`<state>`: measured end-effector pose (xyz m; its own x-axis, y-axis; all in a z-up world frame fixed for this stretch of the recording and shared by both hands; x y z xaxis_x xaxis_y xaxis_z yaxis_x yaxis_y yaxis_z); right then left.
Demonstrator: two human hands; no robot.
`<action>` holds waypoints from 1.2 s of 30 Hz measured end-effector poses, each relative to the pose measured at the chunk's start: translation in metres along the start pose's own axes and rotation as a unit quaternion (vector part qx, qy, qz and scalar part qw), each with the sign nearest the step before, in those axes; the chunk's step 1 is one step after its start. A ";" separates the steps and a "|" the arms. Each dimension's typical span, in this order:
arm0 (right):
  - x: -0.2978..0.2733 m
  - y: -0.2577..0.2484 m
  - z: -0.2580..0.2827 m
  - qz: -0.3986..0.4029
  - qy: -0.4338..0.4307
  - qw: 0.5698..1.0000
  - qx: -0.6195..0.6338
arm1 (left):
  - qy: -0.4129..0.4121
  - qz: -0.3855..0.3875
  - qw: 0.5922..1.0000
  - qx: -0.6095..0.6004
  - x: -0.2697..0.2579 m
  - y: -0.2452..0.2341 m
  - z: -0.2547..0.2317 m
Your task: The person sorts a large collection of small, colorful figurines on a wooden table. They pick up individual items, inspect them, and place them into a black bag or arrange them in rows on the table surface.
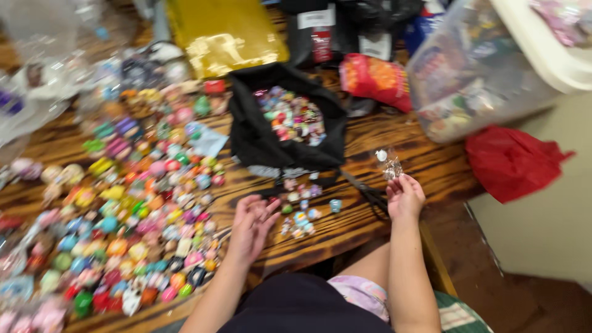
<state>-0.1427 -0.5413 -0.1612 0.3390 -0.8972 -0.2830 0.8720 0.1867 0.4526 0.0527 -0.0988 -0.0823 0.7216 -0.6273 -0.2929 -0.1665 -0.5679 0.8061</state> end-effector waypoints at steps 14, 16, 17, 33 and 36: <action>-0.171 0.110 0.014 0.433 -0.113 0.827 -0.341 | -0.052 0.116 0.937 0.325 0.090 0.060 0.155; -0.186 0.134 0.015 0.428 -0.158 0.808 -0.373 | -0.032 0.126 0.930 0.343 0.092 0.052 0.160; -0.189 0.142 0.014 0.429 -0.181 0.796 -0.387 | -0.045 0.098 0.927 0.360 0.090 0.042 0.157; -0.244 0.255 -0.105 0.569 -0.197 0.725 -0.334 | 0.070 -0.235 0.916 0.318 -0.054 -0.169 -0.018; -0.248 0.252 -0.134 0.578 -0.159 0.738 -0.308 | 0.078 -0.240 0.928 0.275 -0.071 -0.184 -0.016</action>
<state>0.0401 -0.2187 -0.0901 0.9680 -0.0253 0.2497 0.0929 0.9604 -0.2628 0.0428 0.0584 -0.2014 0.8823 -0.1716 -0.4382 -0.0878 -0.9748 0.2050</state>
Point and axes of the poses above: each hand's wrist, its own x-axis towards the middle knuckle, its own y-axis out of the palm, z = x × y, the point moved 8 cm from there along x, towards the middle knuckle, and after that the axes turned 4 degrees about -y, right-handed, at the moved point
